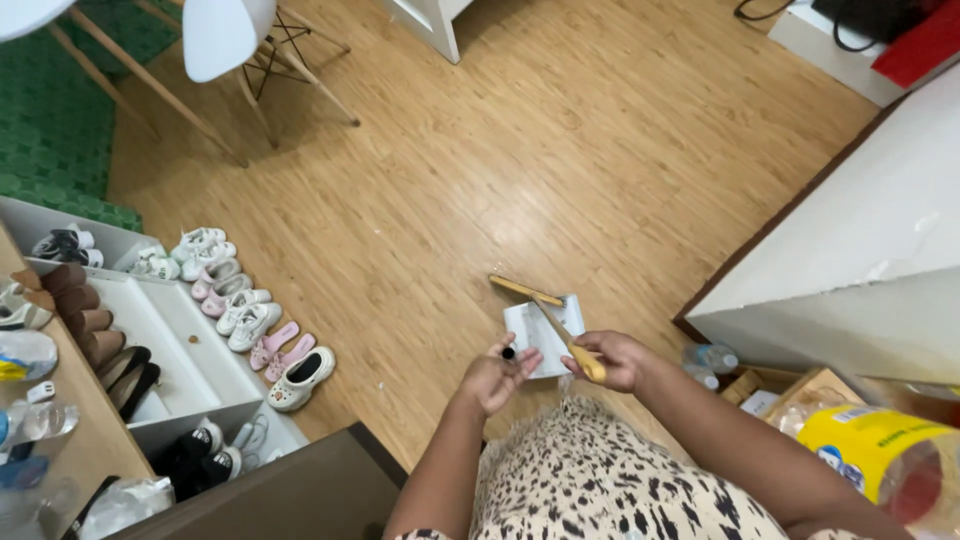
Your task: The person sweeps the floor with a broom and dustpan, moving a white chair to clean underneath it. They gather debris into the dustpan and continue sweeping around the room.
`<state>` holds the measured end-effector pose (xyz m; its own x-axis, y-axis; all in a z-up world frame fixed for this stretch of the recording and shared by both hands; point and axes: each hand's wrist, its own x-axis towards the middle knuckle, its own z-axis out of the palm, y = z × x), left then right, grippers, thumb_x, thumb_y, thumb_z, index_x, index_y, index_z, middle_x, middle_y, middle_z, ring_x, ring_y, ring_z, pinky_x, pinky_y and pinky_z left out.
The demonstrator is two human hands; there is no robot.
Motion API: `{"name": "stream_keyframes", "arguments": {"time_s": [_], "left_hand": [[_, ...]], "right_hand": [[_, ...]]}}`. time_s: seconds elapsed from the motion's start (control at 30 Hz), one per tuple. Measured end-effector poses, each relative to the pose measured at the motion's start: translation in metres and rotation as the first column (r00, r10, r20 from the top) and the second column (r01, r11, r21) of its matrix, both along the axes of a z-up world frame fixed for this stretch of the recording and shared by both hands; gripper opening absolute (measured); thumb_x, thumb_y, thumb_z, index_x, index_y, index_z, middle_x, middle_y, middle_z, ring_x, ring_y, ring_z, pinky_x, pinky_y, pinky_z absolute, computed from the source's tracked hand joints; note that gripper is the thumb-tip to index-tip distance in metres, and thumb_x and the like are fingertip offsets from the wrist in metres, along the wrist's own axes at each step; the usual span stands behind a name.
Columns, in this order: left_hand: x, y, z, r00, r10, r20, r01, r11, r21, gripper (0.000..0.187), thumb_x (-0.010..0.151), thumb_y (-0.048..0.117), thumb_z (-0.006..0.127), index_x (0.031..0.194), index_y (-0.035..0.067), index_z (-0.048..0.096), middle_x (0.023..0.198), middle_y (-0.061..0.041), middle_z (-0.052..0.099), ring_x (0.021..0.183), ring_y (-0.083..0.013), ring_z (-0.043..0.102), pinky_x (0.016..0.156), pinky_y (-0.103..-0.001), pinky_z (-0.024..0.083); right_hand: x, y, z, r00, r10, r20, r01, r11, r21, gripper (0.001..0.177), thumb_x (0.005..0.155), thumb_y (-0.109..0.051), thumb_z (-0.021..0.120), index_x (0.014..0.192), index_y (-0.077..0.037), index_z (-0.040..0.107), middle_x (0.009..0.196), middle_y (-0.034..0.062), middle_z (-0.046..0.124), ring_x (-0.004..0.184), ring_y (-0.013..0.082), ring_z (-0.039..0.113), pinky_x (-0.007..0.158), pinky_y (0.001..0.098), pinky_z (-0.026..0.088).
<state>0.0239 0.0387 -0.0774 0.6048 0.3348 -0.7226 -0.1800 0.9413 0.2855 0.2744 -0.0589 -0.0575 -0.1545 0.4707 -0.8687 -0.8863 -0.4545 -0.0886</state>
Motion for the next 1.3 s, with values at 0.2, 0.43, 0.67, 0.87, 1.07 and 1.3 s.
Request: {"name": "stream_keyframes", "arguments": {"time_s": [0.2, 0.43, 0.67, 0.87, 1.07, 1.3], "left_hand": [[0.041, -0.005, 0.088, 0.907, 0.371, -0.202, -0.408, 0.893, -0.19, 0.06, 0.096, 0.026, 0.047, 0.142, -0.011, 0.031, 0.128, -0.034, 0.051, 0.099, -0.0442, 0.065, 0.085, -0.044, 0.06], [0.079, 0.015, -0.029, 0.962, 0.256, -0.096, -0.272, 0.856, -0.439, 0.047, 0.094, -0.007, 0.045, 0.139, -0.015, 0.032, 0.128, -0.048, 0.045, 0.077, -0.0175, 0.068, 0.063, -0.021, 0.063], [0.09, 0.015, -0.045, 0.97, 0.233, -0.07, -0.242, 0.901, -0.361, 0.042, 0.098, -0.004, 0.054, 0.133, -0.018, 0.034, 0.122, -0.028, 0.052, 0.072, -0.0184, 0.069, 0.061, -0.025, 0.06], [0.118, 0.013, 0.11, 0.977, 0.131, -0.171, -0.168, 0.96, -0.224, 0.02, 0.1, 0.003, 0.047, 0.118, -0.007, 0.044, 0.104, -0.025, 0.066, 0.079, -0.0259, 0.075, 0.057, -0.021, 0.06], [0.125, 0.081, 0.011, 0.991, 0.066, -0.117, -0.098, 0.95, -0.297, 0.014, 0.099, 0.002, 0.049, 0.111, -0.005, 0.052, 0.107, -0.021, 0.065, 0.065, -0.0165, 0.064, 0.051, -0.02, 0.056], [0.176, 0.166, -0.024, 0.99, 0.075, -0.116, -0.113, 0.922, -0.37, 0.016, 0.098, -0.001, 0.048, 0.112, -0.009, 0.05, 0.117, -0.02, 0.064, 0.056, -0.0106, 0.056, 0.048, -0.019, 0.051]], "right_hand": [[0.036, -0.014, 0.006, 0.959, 0.259, -0.116, -0.259, 0.966, 0.021, 0.012, 0.096, -0.007, 0.06, 0.1, 0.004, 0.061, 0.074, 0.0038, 0.062, 0.049, 0.0081, 0.053, 0.043, 0.0228, 0.049], [0.083, -0.059, 0.068, 0.943, 0.333, 0.025, -0.333, 0.943, 0.005, 0.012, 0.095, -0.006, 0.064, 0.1, 0.004, 0.059, 0.069, 0.0024, 0.055, 0.048, 0.0086, 0.053, 0.039, 0.0229, 0.045], [0.111, -0.068, 0.134, 0.907, 0.209, 0.366, -0.233, 0.972, 0.021, 0.04, 0.092, 0.002, 0.064, 0.126, -0.005, 0.044, 0.081, 0.0113, 0.063, 0.051, 0.0128, 0.055, 0.042, 0.0269, 0.05], [0.126, -0.055, 0.121, 0.877, 0.17, 0.449, -0.148, 0.985, -0.084, 0.052, 0.089, 0.003, 0.056, 0.136, -0.013, 0.04, 0.082, 0.0102, 0.064, 0.052, 0.0126, 0.053, 0.04, 0.027, 0.045], [0.14, -0.038, 0.096, 0.796, 0.15, 0.587, -0.092, 0.988, -0.127, 0.046, 0.096, -0.006, 0.066, 0.134, -0.003, 0.042, 0.077, 0.006, 0.053, 0.052, 0.0105, 0.046, 0.038, 0.0248, 0.039], [0.191, -0.016, 0.073, 0.775, 0.263, 0.575, -0.139, 0.958, -0.252, 0.033, 0.094, -0.005, 0.061, 0.127, -0.002, 0.056, 0.081, 0.0087, 0.063, 0.052, 0.0106, 0.048, 0.04, 0.0249, 0.041]]}}
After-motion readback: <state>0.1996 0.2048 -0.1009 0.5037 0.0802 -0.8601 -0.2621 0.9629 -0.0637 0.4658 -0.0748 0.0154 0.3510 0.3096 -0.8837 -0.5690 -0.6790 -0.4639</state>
